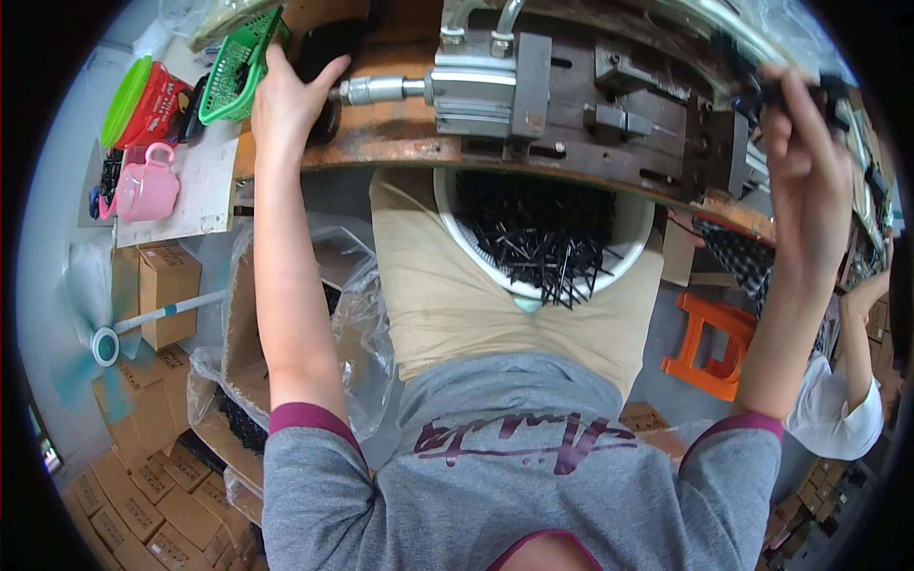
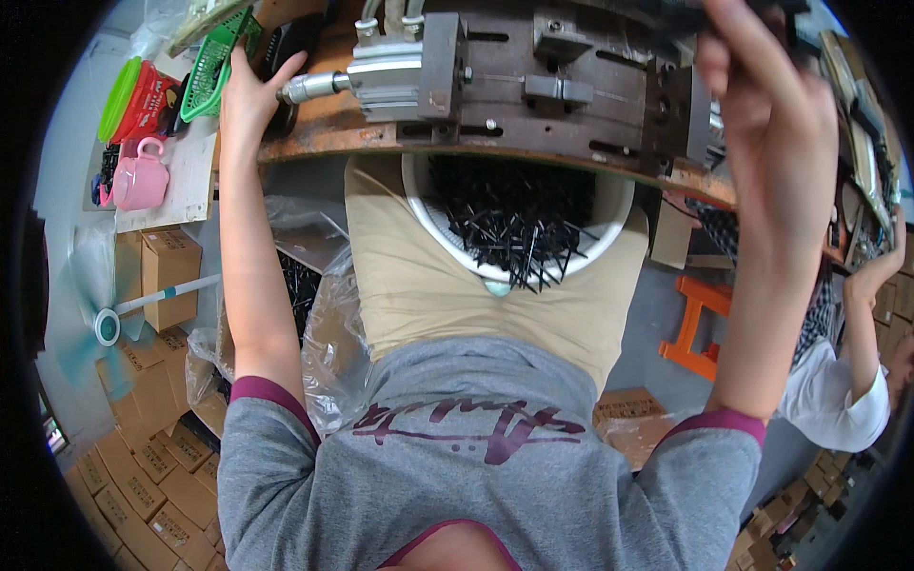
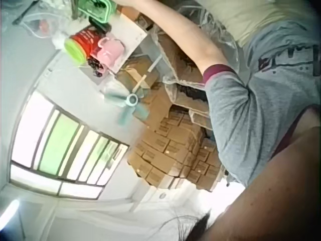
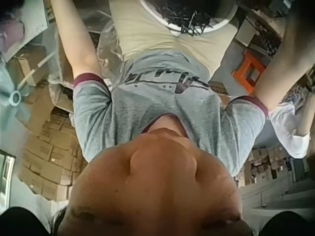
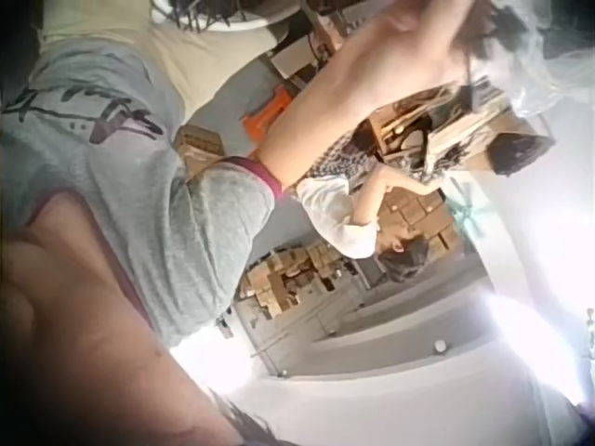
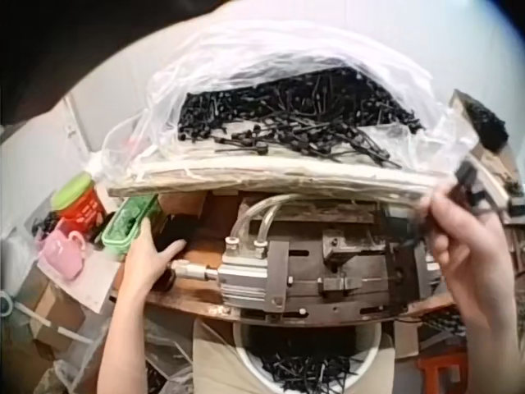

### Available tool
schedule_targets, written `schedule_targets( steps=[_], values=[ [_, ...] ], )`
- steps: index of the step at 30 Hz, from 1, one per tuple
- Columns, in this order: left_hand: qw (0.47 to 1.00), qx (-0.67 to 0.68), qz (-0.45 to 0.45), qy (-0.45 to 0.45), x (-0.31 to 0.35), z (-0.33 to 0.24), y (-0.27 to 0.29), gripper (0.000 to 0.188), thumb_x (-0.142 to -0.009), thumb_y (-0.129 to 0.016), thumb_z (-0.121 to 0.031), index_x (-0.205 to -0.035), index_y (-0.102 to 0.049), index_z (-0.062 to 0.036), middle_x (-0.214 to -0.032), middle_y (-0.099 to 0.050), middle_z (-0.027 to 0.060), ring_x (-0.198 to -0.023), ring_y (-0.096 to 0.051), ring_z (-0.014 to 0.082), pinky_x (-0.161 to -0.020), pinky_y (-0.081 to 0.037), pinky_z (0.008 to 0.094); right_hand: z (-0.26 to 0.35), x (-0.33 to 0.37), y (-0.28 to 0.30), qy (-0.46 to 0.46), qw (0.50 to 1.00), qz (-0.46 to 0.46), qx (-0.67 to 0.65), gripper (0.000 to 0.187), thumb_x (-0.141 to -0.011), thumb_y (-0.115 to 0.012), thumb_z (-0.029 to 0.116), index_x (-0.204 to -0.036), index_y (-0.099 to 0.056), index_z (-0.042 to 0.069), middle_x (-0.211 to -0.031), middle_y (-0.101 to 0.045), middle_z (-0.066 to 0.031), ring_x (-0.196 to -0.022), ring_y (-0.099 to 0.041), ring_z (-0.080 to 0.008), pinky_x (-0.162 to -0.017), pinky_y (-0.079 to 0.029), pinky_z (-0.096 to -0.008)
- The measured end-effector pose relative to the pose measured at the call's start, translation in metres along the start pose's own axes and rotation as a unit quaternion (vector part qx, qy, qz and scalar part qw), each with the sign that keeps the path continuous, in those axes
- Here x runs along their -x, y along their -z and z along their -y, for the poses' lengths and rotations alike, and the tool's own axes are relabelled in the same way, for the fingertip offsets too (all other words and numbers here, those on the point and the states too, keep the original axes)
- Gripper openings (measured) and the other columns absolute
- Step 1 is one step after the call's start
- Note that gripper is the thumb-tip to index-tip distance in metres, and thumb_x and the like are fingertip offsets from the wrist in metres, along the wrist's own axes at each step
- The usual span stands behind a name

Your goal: The recorder uses a pneumatic clamping machine to attach or process small black plastic components on wires.

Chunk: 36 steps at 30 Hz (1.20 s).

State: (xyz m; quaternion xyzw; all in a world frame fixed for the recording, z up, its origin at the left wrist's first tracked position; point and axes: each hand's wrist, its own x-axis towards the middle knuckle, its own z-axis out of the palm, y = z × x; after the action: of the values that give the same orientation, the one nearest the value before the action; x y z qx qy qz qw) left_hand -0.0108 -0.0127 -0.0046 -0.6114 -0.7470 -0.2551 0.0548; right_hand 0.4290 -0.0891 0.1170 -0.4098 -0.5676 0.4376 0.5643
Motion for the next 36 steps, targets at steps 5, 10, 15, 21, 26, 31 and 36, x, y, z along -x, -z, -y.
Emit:
schedule_targets(
  steps=[5, 10, 15, 21, 26, 31, 36],
  values=[
    [0.937, 0.303, -0.158, 0.066, 0.082, -0.028, 0.036, 0.027, -0.091, -0.072, -0.022, -0.103, -0.068, 0.0013, -0.097, -0.072, 0.0108, -0.083, -0.067, 0.0148, -0.077, -0.052, 0.0294, -0.009, 0.052, -0.023, -0.029, 0.999, -0.045, -0.004, 0.014, -0.090, -0.068, 0.007, -0.103, -0.063, 0.001, -0.107, -0.063, -0.0125, -0.064, -0.053, -0.0080, -0.057, -0.043, -0.0204],
    [0.858, 0.466, 0.048, -0.209, 0.152, -0.130, 0.071, 0.051, -0.075, -0.083, -0.010, -0.121, -0.065, 0.0019, -0.118, -0.066, 0.0151, -0.101, -0.067, 0.0212, -0.077, -0.059, 0.0320, -0.030, 0.076, -0.051, -0.071, 0.997, -0.005, -0.036, 0.013, -0.084, -0.067, -0.007, -0.094, -0.060, -0.004, -0.102, -0.060, -0.0143, -0.064, -0.057, -0.0107, -0.056, -0.048, -0.0224],
    [0.813, 0.493, 0.200, -0.238, 0.156, -0.153, 0.089, 0.046, -0.074, -0.082, -0.006, -0.117, -0.070, -0.0011, -0.109, -0.071, 0.0132, -0.096, -0.070, 0.0225, -0.075, -0.059, 0.0303, -0.033, 0.076, -0.062, -0.062, 0.997, 0.041, -0.034, 0.017, -0.079, -0.071, -0.010, -0.092, -0.062, -0.005, -0.098, -0.061, -0.0157, -0.064, -0.061, -0.0115, -0.054, -0.050, -0.0213],
    [0.728, 0.594, 0.272, -0.210, 0.150, -0.157, 0.094, 0.036, -0.070, -0.084, -0.005, -0.105, -0.075, -0.0023, -0.106, -0.068, 0.0118, -0.085, -0.069, 0.0196, -0.075, -0.058, 0.0292, -0.033, 0.073, -0.052, -0.021, 1.000, 0.018, -0.012, 0.016, -0.078, -0.070, -0.009, -0.091, -0.062, -0.004, -0.098, -0.062, -0.0159, -0.064, -0.060, -0.0120, -0.055, -0.051, -0.0211],
    [0.756, 0.586, 0.220, -0.192, 0.150, -0.160, 0.091, 0.034, -0.067, -0.087, -0.005, -0.099, -0.076, -0.0032, -0.109, -0.062, 0.0130, -0.087, -0.065, 0.0163, -0.074, -0.058, 0.0281, -0.041, 0.066, -0.036, 0.027, 0.993, -0.112, 0.015, 0.011, -0.089, -0.065, -0.003, -0.099, -0.061, -0.002, -0.106, -0.061, -0.0161, -0.066, -0.056, -0.0103, -0.060, -0.047, -0.0217],
    [0.856, 0.449, 0.127, -0.223, 0.159, -0.170, 0.053, 0.033, -0.070, -0.083, 0.000, -0.101, -0.073, -0.0004, -0.115, -0.059, 0.0133, -0.086, -0.066, 0.0163, -0.073, -0.059, 0.0272, -0.049, 0.063, -0.030, 0.059, 0.981, -0.186, -0.010, 0.014, -0.091, -0.066, 0.001, -0.104, -0.063, 0.000, -0.112, -0.063, -0.0141, -0.073, -0.055, -0.0101, -0.064, -0.044, -0.0223],
    [0.892, 0.313, 0.074, -0.318, 0.156, -0.183, 0.028, 0.031, -0.071, -0.079, -0.004, -0.100, -0.071, -0.0006, -0.128, -0.064, 0.0174, -0.082, -0.070, 0.0206, -0.070, -0.056, 0.0293, -0.050, 0.072, -0.032, 0.083, 0.984, -0.159, 0.017, 0.015, -0.090, -0.066, -0.002, -0.105, -0.063, -0.001, -0.113, -0.063, -0.0159, -0.075, -0.055, -0.0114, -0.065, -0.046, -0.0234]
  ],
)
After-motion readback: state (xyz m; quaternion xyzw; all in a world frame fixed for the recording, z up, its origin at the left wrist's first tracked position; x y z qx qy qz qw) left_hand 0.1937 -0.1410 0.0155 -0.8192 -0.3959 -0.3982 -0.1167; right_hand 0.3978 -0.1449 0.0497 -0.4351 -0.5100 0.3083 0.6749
